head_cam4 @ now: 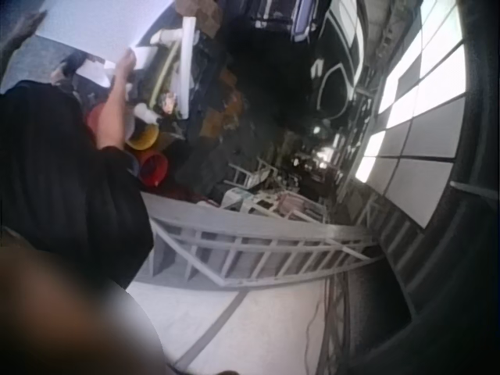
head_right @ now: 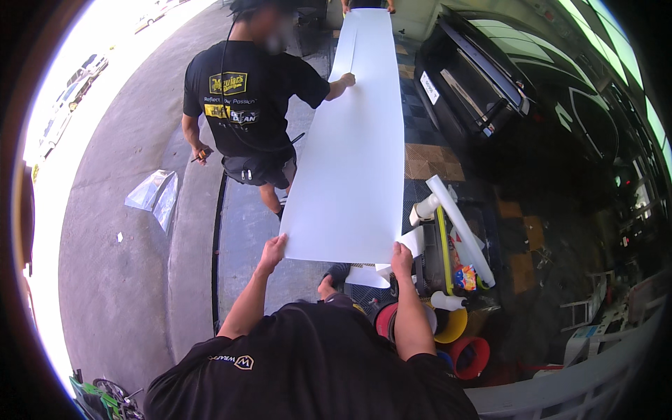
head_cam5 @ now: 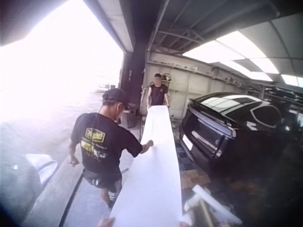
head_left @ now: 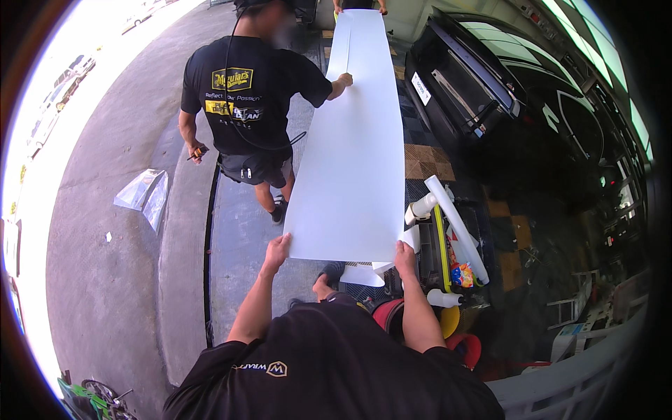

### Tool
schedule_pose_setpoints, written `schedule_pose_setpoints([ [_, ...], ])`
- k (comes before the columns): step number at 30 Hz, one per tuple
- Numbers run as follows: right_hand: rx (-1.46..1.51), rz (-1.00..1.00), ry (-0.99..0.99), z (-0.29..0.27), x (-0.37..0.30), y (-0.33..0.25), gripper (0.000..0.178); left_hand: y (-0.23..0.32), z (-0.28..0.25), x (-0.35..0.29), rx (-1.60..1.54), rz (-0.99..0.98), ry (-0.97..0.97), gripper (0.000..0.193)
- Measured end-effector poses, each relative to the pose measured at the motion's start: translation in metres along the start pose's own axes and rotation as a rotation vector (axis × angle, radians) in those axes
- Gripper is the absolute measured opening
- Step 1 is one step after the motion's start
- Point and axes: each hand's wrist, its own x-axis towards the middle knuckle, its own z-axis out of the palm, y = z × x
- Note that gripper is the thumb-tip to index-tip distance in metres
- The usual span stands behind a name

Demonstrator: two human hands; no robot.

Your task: The person holds a large white vinyl sheet with a coworker, then rolls it up after the coworker cuts it. The person walks around the vehicle and picks up a heat gun from the floor.

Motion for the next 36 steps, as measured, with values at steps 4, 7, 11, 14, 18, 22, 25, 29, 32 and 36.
schedule_pose_setpoints([
  [4,-0.046,-0.001,-0.020,-0.001,-0.001,-0.001,0.040,-0.002,0.002,0.001,-0.001,0.049,0.025,0.048],
  [7,-0.027,0.004,-0.016,0.000,-0.001,0.000,0.039,-0.003,0.002,0.002,0.002,0.047,0.047,0.048],
  [11,-0.007,0.012,-0.015,0.003,0.001,0.003,0.039,-0.003,0.000,0.003,0.010,0.037,0.019,0.047],
  [14,-0.017,0.007,-0.023,0.003,0.001,0.005,0.039,-0.003,0.000,0.002,0.014,0.024,0.001,0.046],
  [18,-0.048,0.069,-0.040,-0.001,0.007,-0.002,0.039,0.003,-0.001,0.007,-0.025,-0.023,-0.011,0.046],
  [22,-0.049,0.031,-0.020,-0.004,0.017,-0.014,0.039,0.015,-0.003,0.018,0.068,0.015,0.017,0.046],
  [25,-0.033,0.002,0.006,-0.002,0.020,-0.018,0.039,0.020,-0.003,0.023,0.005,0.003,0.025,0.045],
  [29,-0.029,0.015,-0.007,0.000,0.023,-0.019,0.040,0.022,-0.002,0.028,-0.044,-0.004,0.013,0.043],
  [32,-0.041,0.011,-0.012,0.003,0.028,-0.018,0.040,0.020,-0.004,0.034,-0.062,-0.018,-0.022,0.043],
  [36,-0.049,0.065,-0.006,0.005,0.031,-0.021,0.040,0.020,-0.006,0.042,0.013,-0.066,-0.012,0.042],
])
